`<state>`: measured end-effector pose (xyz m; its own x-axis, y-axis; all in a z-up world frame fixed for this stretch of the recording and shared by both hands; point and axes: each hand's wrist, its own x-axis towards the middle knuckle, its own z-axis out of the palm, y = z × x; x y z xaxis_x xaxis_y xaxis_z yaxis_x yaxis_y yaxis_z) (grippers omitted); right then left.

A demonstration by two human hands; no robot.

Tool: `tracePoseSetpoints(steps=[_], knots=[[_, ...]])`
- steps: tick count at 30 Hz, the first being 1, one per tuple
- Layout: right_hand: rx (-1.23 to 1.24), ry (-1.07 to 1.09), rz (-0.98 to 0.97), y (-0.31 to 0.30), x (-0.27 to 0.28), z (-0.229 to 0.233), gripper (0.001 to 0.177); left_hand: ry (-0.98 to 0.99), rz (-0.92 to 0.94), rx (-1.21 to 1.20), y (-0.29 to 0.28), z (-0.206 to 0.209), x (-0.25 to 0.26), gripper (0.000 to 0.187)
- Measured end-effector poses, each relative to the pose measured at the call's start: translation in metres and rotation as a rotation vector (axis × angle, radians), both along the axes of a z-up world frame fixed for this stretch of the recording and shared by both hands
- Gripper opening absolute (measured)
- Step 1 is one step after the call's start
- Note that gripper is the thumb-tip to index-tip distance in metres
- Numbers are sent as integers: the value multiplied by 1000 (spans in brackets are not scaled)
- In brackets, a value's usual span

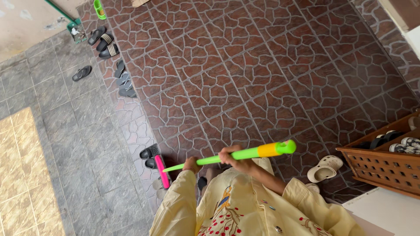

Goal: The person sweeps a tiled floor using a broom with a green handle and pink bristles. They move around a shoe rack and several pairs of shoes, sweeping debris across the floor.

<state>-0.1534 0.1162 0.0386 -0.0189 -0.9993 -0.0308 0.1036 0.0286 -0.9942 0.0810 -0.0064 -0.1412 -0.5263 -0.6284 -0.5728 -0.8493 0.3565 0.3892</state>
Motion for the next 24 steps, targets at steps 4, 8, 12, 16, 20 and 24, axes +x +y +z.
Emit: tracePoseSetpoints(steps=[4, 8, 12, 16, 20, 24], knots=[[88, 31, -14, 15, -35, -13, 33, -201, 166, 39, 6, 9, -7, 39], [43, -255, -254, 23, -99, -13, 43, -120, 22, -82, 5, 8, -56, 38], [-74, -416, -405, 37, -156, 1, 42, -89, -100, -3, 8, 29, -113, 38], [-131, -504, -548, 47, -207, 15, 47, -30, -154, 35, 6, 62, -170, 37], [-138, -577, -622, 42, -266, 18, 47, 60, -183, 50, -4, 75, -221, 33], [-103, -594, -675, 23, -329, 16, 45, 80, -187, 96, -22, 67, -275, 36]])
